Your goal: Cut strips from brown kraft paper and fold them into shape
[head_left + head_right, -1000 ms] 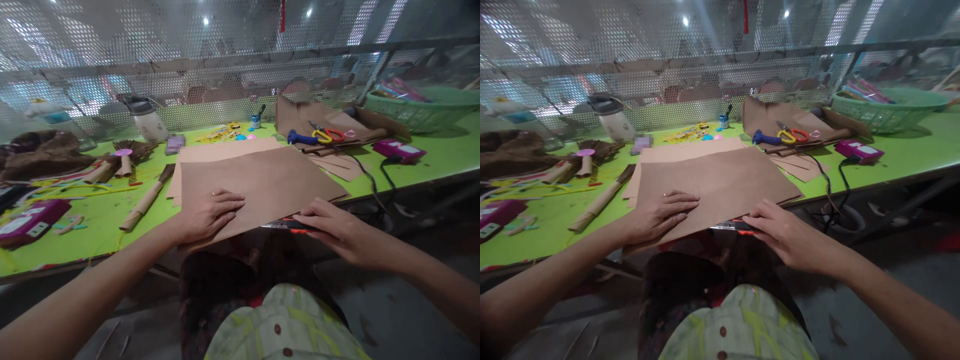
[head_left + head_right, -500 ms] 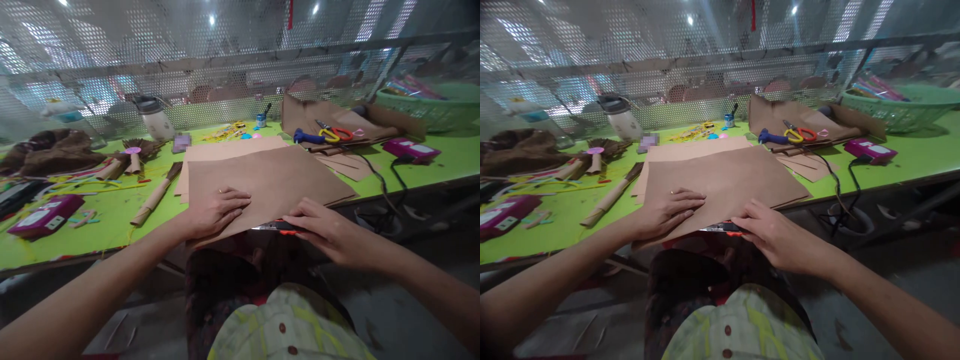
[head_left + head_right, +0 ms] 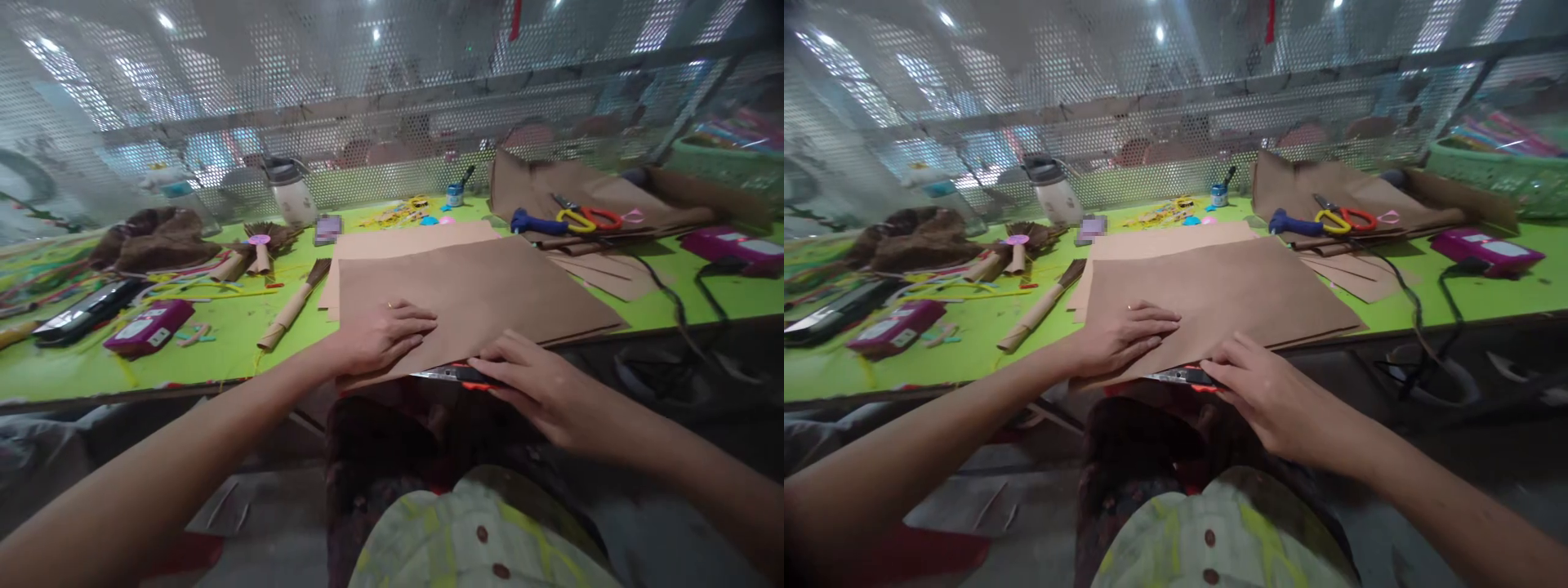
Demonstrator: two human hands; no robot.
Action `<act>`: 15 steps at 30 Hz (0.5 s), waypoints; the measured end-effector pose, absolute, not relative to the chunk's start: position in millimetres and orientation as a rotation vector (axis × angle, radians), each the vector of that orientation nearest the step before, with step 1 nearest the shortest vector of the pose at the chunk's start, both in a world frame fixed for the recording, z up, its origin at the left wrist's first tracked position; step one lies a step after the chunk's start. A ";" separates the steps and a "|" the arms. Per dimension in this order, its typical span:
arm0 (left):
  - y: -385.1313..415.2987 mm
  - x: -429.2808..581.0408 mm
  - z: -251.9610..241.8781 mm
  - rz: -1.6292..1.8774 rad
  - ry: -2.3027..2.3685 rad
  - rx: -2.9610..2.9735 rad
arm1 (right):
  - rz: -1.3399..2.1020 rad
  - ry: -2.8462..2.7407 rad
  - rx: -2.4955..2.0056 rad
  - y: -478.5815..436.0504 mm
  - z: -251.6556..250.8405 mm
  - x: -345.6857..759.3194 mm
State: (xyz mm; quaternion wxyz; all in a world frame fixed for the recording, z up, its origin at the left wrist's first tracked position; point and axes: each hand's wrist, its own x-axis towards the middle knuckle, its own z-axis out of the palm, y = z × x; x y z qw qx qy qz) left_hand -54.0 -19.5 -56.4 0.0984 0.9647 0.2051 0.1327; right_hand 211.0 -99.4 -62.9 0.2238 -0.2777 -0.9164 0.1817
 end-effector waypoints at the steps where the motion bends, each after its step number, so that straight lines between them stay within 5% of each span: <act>1: -19.4 -54.0 -56.6 0.394 0.606 2.852 | 0.487 -2.536 -0.763 -99.6 -63.3 209.8; 15: -19.5 -52.5 -58.8 0.399 0.595 2.870 | 0.272 -2.587 -0.775 -106.4 -75.1 196.5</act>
